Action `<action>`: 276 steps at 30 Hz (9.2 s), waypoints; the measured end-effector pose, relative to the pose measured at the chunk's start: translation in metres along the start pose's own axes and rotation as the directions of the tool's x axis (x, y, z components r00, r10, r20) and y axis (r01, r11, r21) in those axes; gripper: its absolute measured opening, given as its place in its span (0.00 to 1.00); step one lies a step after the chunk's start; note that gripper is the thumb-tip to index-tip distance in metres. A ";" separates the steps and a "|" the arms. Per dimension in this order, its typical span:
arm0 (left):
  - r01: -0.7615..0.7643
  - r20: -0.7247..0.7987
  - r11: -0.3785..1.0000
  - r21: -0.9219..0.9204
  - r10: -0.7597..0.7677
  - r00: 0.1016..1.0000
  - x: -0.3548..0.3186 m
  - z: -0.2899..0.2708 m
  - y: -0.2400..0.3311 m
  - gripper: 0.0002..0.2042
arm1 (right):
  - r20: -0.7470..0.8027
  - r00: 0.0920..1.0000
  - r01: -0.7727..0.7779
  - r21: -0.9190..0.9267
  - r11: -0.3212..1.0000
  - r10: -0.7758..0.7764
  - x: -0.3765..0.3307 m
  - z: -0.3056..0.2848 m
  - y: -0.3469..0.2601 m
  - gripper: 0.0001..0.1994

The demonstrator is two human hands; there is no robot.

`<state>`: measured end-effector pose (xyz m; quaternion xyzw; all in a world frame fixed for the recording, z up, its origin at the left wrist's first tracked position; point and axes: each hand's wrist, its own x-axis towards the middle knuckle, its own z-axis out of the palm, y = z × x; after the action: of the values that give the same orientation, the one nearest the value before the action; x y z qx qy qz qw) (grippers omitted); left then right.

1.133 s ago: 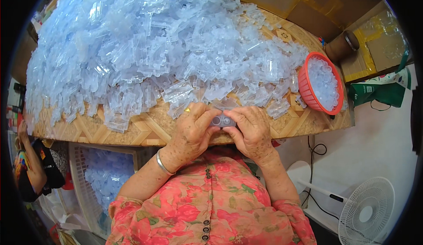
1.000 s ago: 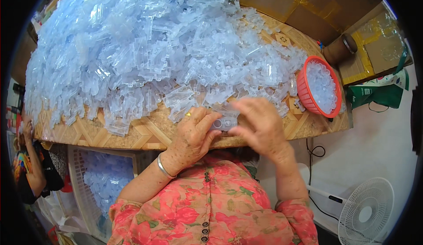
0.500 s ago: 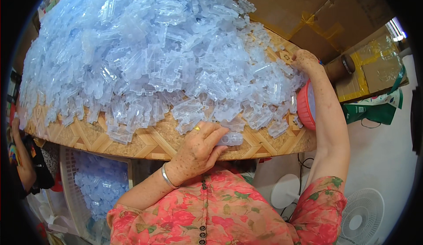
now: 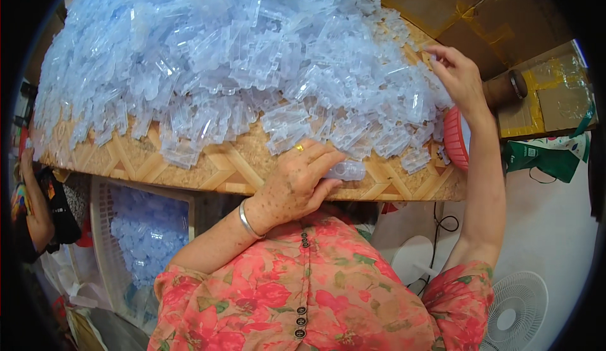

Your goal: The person sits at a wooden table and repeatedly picks up small, clear plastic components from a large pile. They manipulate the parts by hand, snapping two pieces together to form a single unit, and then place the assembled item into a red basket.

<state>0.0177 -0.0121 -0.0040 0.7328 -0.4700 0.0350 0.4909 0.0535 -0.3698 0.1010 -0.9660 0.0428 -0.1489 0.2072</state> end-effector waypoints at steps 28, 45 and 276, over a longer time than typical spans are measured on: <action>0.039 -0.015 0.999 -0.033 -0.040 0.999 -0.005 0.001 -0.001 0.21 | -0.084 0.996 -0.005 0.062 0.998 0.011 -0.195 0.075 -0.096 0.15; -0.008 -0.046 0.999 -0.054 0.006 0.999 -0.006 0.004 -0.006 0.20 | -0.115 0.964 0.257 0.176 0.950 -0.240 -0.163 0.092 -0.139 0.14; 0.557 0.469 0.090 -0.826 -0.439 0.766 0.005 -0.001 0.035 0.26 | -0.237 0.962 0.023 0.570 0.822 0.138 -0.182 0.109 -0.130 0.39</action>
<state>-0.0043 -0.0167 0.0230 0.4137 -0.1436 -0.4517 0.7773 -0.0840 -0.1827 0.0109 -0.8296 0.0535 -0.2777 0.4814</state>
